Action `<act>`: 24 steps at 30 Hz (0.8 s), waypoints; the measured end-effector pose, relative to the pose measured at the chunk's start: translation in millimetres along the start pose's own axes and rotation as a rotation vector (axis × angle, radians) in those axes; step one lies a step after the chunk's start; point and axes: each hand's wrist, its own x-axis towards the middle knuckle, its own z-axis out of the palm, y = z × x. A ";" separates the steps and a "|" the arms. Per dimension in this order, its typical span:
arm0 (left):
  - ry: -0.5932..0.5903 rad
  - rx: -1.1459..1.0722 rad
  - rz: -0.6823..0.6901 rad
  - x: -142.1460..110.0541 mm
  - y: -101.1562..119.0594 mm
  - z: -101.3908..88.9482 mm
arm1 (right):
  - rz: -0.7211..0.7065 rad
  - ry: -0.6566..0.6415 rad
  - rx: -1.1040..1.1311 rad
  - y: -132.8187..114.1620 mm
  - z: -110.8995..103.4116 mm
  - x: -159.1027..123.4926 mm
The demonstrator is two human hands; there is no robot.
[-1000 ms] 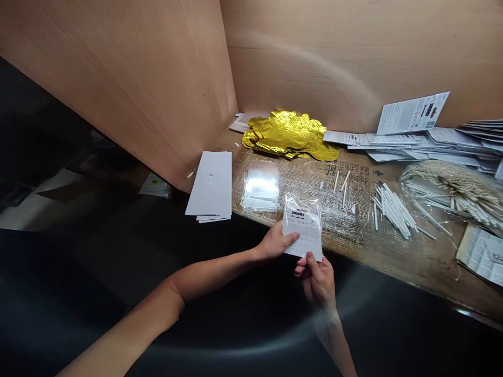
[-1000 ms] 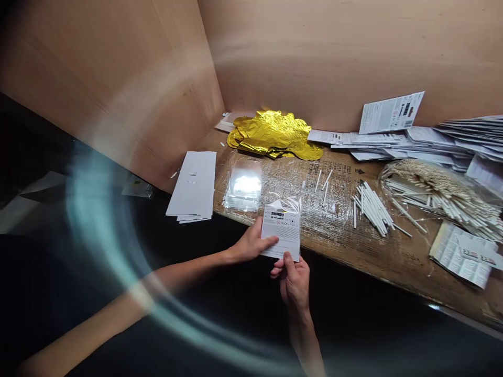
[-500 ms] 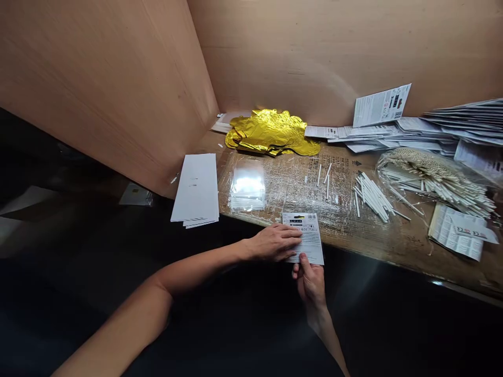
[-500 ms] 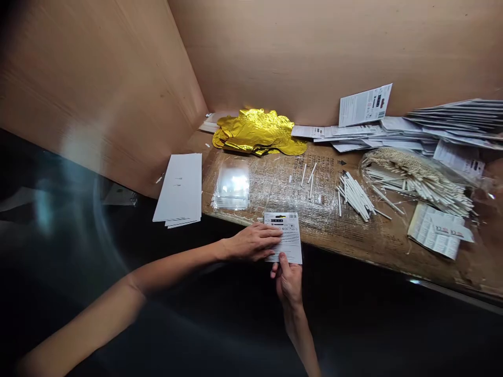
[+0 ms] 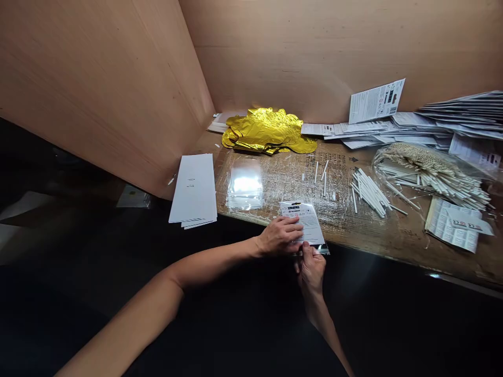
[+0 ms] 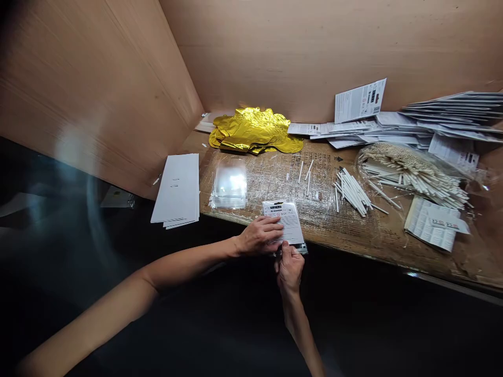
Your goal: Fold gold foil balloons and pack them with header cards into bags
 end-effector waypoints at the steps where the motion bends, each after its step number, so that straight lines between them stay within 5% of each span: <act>1: 0.014 -0.016 -0.003 3.6 -4.5 -1.3 | -0.003 -0.021 -0.052 -3.7 -2.1 0.1; 4: -0.028 -0.003 0.039 20.9 -23.9 -16.7 | -0.142 -0.052 -0.358 -27.2 -8.3 2.2; 7: -0.070 -0.021 0.067 40.0 -47.1 -40.0 | -0.581 -0.076 -0.723 -58.7 -3.0 15.6; 10: -0.097 -0.059 0.100 50.3 -63.3 -53.8 | -0.898 -0.341 -1.033 -77.6 15.6 39.9; 16: -0.114 -0.116 0.131 50.6 -69.6 -50.1 | -0.984 -0.658 -1.321 -77.0 16.6 62.7; 19: -0.126 -0.125 0.118 50.7 -71.8 -48.2 | -1.016 -0.653 -1.286 -79.0 8.6 62.7; 24: -0.115 -0.143 0.122 49.8 -70.8 -50.3 | -0.953 -0.691 -1.306 -82.1 24.7 68.1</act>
